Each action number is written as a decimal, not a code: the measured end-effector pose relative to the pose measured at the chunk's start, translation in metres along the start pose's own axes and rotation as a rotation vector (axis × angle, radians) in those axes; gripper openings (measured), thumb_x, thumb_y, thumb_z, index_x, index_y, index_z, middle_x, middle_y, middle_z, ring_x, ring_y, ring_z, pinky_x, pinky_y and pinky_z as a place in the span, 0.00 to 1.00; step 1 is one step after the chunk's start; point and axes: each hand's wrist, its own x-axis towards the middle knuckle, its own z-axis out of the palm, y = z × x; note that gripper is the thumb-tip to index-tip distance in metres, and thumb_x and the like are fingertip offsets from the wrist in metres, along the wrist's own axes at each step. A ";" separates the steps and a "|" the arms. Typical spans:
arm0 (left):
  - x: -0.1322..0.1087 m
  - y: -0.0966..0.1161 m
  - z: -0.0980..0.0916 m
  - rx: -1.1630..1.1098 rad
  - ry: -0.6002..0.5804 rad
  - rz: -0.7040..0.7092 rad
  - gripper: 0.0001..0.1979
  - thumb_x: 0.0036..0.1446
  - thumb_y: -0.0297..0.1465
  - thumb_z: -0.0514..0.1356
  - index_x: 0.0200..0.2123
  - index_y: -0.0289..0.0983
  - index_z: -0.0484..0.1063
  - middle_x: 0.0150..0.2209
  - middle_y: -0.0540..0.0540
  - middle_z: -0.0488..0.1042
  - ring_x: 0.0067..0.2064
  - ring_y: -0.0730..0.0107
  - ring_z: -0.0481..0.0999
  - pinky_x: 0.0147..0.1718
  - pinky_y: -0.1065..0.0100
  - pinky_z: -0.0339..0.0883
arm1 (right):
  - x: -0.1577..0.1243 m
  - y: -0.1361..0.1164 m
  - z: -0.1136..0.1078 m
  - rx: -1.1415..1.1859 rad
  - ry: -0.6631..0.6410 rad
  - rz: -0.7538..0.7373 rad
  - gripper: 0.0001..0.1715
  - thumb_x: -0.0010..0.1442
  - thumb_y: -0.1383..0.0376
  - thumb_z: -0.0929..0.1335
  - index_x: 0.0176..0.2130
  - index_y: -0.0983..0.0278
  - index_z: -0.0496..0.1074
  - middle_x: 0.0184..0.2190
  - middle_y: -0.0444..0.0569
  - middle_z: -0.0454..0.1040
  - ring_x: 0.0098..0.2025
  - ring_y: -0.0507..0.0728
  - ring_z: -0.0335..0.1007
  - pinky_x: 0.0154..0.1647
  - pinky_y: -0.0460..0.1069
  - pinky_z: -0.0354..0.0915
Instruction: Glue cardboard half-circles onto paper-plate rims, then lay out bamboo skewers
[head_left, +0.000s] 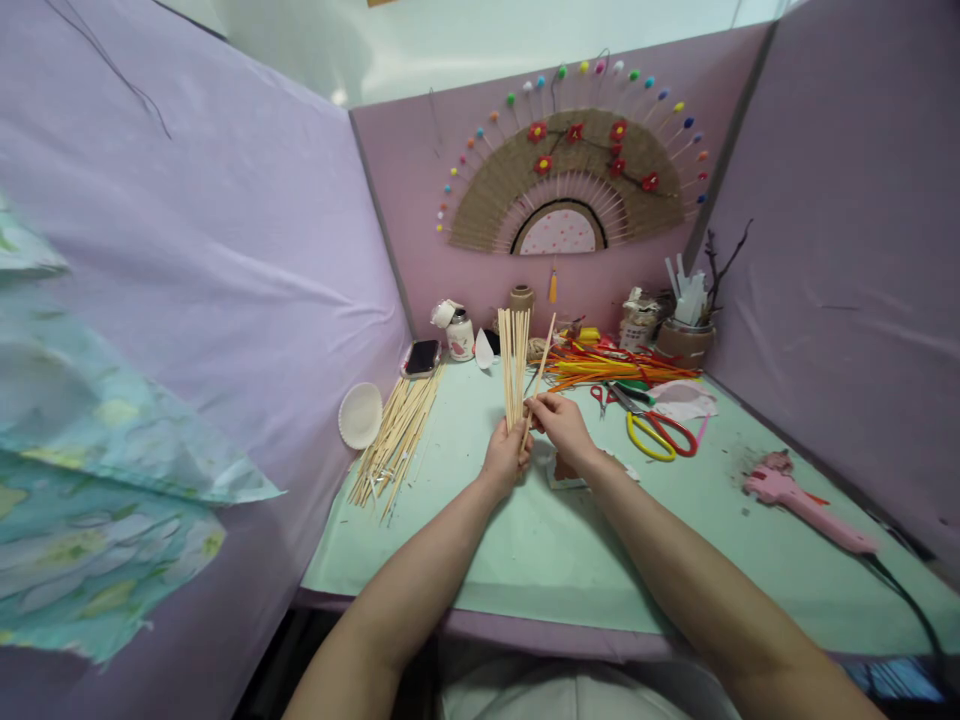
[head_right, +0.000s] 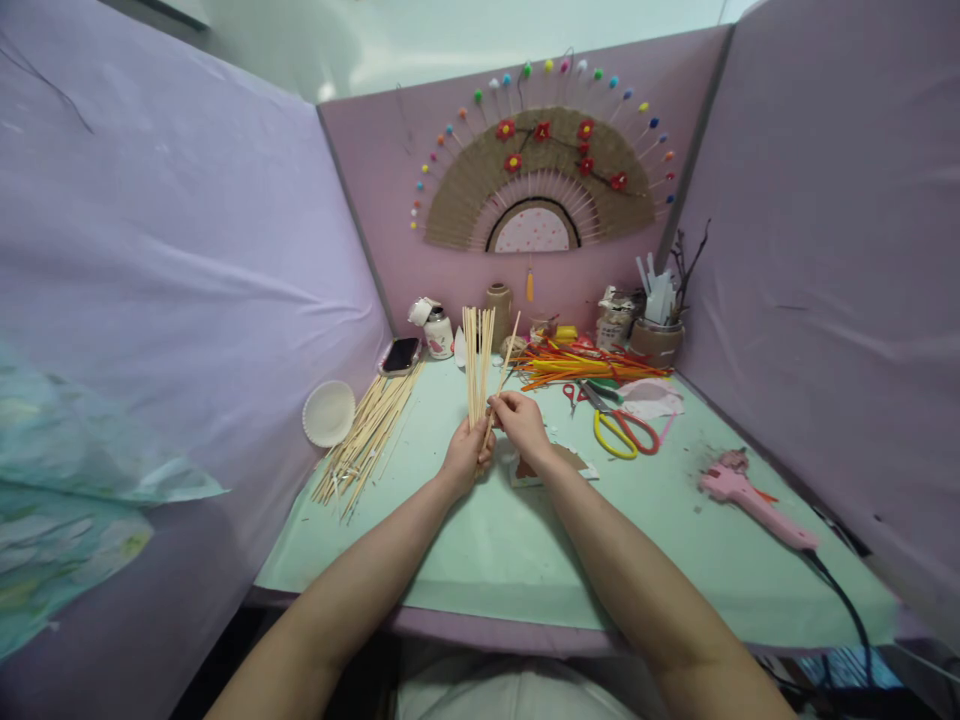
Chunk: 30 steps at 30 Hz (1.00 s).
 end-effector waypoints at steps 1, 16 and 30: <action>0.000 0.000 0.000 0.003 0.000 0.001 0.22 0.51 0.51 0.60 0.36 0.40 0.60 0.20 0.58 0.63 0.13 0.85 0.50 0.12 0.78 0.42 | 0.000 0.000 0.000 0.014 0.002 0.006 0.19 0.50 0.50 0.70 0.24 0.63 0.70 0.16 0.40 0.64 0.20 0.50 0.56 0.23 0.47 0.56; -0.001 0.005 0.001 -0.003 0.018 0.001 0.22 0.51 0.51 0.60 0.37 0.40 0.60 0.21 0.58 0.65 0.13 0.85 0.52 0.13 0.78 0.42 | -0.001 -0.002 0.004 0.182 0.001 0.120 0.20 0.46 0.50 0.72 0.27 0.63 0.69 0.18 0.39 0.63 0.20 0.47 0.54 0.20 0.44 0.54; -0.002 0.000 0.002 0.094 -0.044 0.063 0.23 0.52 0.53 0.59 0.36 0.38 0.61 0.21 0.57 0.65 0.13 0.84 0.52 0.12 0.75 0.43 | -0.004 -0.007 0.005 0.072 0.093 0.086 0.22 0.45 0.48 0.73 0.29 0.62 0.68 0.17 0.39 0.64 0.18 0.49 0.54 0.20 0.46 0.54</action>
